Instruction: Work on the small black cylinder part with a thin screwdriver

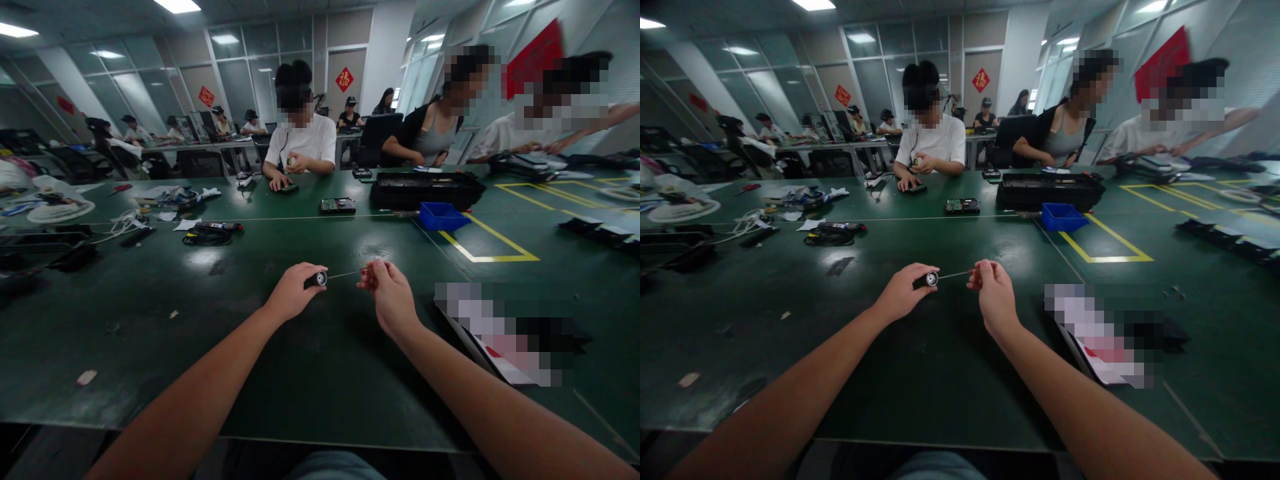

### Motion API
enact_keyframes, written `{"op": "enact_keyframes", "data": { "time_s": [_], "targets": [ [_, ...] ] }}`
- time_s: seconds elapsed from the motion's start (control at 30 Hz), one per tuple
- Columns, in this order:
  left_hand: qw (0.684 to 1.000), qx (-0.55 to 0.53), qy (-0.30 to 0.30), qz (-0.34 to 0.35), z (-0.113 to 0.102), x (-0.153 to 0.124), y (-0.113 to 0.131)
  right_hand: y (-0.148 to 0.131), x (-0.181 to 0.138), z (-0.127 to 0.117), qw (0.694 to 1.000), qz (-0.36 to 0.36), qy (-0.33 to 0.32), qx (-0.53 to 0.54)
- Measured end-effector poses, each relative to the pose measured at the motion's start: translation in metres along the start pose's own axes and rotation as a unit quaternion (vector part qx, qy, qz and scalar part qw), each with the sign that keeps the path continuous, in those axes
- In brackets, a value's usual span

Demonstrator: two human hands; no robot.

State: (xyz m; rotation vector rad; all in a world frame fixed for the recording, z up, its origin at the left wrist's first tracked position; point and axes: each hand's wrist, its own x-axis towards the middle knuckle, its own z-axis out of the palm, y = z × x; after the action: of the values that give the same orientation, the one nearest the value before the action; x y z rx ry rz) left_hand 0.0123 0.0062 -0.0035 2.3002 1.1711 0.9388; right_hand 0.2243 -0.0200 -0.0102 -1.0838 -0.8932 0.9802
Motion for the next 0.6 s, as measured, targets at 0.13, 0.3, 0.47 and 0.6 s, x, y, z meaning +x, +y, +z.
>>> {"op": "enact_keyframes", "data": {
  "time_s": [0.13, 0.3, 0.47, 0.6],
  "targets": [
    [1.000, -0.003, 0.001, -0.013, 0.002, -0.002, -0.001, -0.001, -0.002, -0.002, 0.998, -0.037, -0.017, -0.042],
    [1.000, 0.007, -0.006, -0.002, 0.003, -0.003, -0.003, -0.008, -0.006, -0.003, 0.991, -0.085, -0.055, -0.089],
    [1.000, 0.025, -0.019, 0.001, 0.003, -0.003, -0.003, -0.017, -0.013, -0.001, 0.975, -0.139, -0.064, -0.159],
    [0.999, 0.031, -0.023, 0.001, 0.004, -0.004, -0.003, -0.019, -0.017, -0.001, 0.964, -0.161, -0.075, -0.196]
  ]
}}
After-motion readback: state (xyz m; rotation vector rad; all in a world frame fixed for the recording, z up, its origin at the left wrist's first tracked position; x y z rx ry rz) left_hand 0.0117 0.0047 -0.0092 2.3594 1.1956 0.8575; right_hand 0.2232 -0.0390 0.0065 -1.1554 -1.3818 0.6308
